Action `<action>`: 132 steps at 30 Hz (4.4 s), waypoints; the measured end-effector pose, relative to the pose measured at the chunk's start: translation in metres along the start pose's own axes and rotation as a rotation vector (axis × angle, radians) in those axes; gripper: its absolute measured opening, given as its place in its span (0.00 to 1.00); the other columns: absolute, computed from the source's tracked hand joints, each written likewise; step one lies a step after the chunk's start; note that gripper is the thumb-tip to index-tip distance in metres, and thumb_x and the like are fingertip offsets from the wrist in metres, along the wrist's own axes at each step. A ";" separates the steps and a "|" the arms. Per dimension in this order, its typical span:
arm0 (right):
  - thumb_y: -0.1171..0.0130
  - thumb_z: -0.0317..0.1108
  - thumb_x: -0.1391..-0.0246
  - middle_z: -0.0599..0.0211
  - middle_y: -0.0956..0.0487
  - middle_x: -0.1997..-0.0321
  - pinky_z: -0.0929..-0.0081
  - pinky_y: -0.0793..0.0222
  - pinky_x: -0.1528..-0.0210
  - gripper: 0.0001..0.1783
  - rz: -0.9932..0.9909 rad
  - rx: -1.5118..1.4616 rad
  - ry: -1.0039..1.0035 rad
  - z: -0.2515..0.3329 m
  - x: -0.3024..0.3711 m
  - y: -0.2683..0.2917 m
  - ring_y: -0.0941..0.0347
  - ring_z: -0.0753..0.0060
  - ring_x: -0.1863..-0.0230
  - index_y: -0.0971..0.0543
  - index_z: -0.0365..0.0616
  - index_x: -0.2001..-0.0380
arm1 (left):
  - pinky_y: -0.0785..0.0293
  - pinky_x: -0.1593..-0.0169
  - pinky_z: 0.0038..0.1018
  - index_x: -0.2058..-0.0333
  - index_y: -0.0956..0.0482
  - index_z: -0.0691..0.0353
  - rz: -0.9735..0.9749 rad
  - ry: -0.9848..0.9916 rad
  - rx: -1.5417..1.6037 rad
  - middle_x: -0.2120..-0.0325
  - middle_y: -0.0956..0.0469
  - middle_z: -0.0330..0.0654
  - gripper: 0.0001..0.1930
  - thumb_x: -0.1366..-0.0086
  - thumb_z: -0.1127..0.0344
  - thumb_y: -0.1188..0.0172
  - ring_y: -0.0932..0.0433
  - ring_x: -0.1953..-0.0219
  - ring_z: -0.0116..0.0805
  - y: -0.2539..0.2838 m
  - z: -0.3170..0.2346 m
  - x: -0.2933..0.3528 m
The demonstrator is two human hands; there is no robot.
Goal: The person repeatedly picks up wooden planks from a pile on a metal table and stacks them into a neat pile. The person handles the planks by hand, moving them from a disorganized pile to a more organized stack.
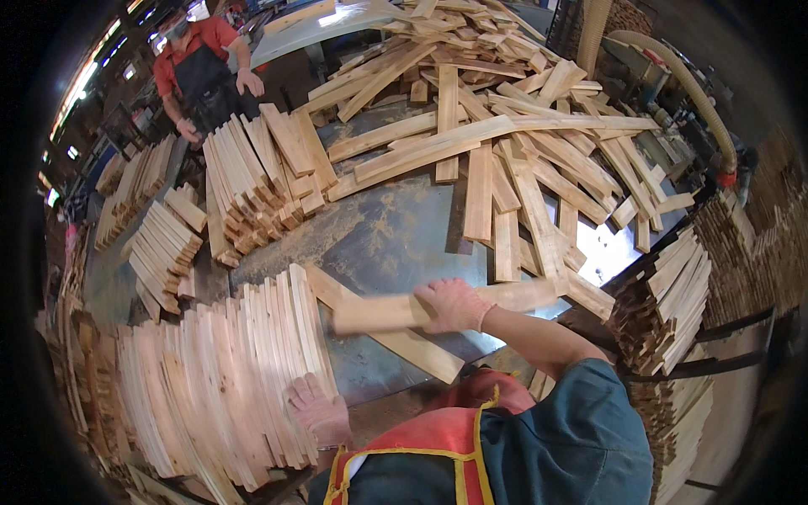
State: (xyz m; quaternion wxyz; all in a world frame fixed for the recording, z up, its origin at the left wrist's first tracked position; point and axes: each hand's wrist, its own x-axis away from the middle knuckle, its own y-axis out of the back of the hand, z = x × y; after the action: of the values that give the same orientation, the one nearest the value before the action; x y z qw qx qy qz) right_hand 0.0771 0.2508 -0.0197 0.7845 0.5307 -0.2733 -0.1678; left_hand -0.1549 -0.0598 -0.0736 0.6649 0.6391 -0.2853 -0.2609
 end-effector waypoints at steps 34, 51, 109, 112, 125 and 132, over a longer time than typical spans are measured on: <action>0.28 0.73 0.57 0.45 0.20 0.37 0.57 0.25 0.38 0.63 0.321 -0.082 0.000 -0.165 -0.206 0.053 0.20 0.44 0.40 0.32 0.36 0.29 | 0.45 0.28 0.63 0.32 0.31 0.56 -0.094 -0.100 0.197 0.34 0.34 0.52 0.44 0.49 0.54 0.32 0.39 0.29 0.59 -0.031 -0.174 -0.026; 0.24 0.44 0.60 0.42 0.30 0.29 0.52 0.28 0.33 0.58 -0.032 -0.070 -0.304 -0.028 -0.025 -0.077 0.27 0.33 0.34 0.42 0.62 0.25 | 0.35 0.31 0.47 0.26 0.37 0.57 0.209 0.014 0.403 0.30 0.36 0.57 0.40 0.37 0.57 0.38 0.30 0.35 0.61 -0.003 -0.071 0.017; 0.30 0.45 0.47 0.48 0.16 0.46 0.53 0.22 0.46 0.31 -0.767 -0.452 -0.935 -0.474 0.087 0.101 0.16 0.49 0.50 0.20 0.41 0.42 | 0.34 0.34 0.54 0.29 0.34 0.53 0.319 0.132 -0.152 0.33 0.34 0.51 0.36 0.36 0.60 0.40 0.34 0.33 0.61 -0.036 -0.088 -0.022; 0.31 0.57 0.47 0.39 0.22 0.37 0.47 0.26 0.37 0.46 -0.598 -0.173 -0.905 -0.443 0.040 0.115 0.22 0.37 0.40 0.31 0.51 0.29 | 0.38 0.30 0.53 0.28 0.35 0.51 0.200 0.107 -0.212 0.31 0.37 0.50 0.38 0.39 0.59 0.39 0.38 0.30 0.60 -0.022 -0.097 -0.016; 0.31 0.33 0.57 0.46 0.22 0.39 0.65 0.26 0.39 0.60 -0.772 -1.244 -0.557 -0.232 0.056 0.033 0.22 0.56 0.43 0.47 0.36 0.21 | 0.40 0.29 0.54 0.33 0.30 0.55 -0.123 -0.103 0.015 0.33 0.34 0.49 0.38 0.43 0.57 0.33 0.38 0.30 0.58 -0.020 -0.083 0.000; 0.27 0.40 0.56 0.41 0.26 0.34 0.62 0.31 0.31 0.64 -0.205 -1.426 -0.334 -0.002 0.047 -0.089 0.27 0.52 0.35 0.52 0.47 0.19 | 0.43 0.26 0.50 0.31 0.33 0.64 -0.015 -0.248 0.561 0.33 0.31 0.54 0.44 0.43 0.50 0.30 0.39 0.27 0.54 -0.013 -0.078 -0.052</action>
State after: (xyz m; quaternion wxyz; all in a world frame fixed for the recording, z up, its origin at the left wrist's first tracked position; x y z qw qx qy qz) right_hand 0.1178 0.1926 -0.0910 0.8673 -0.1179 -0.1628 -0.4555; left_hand -0.1356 0.0312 -0.0902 0.4206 0.7632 -0.4203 -0.2528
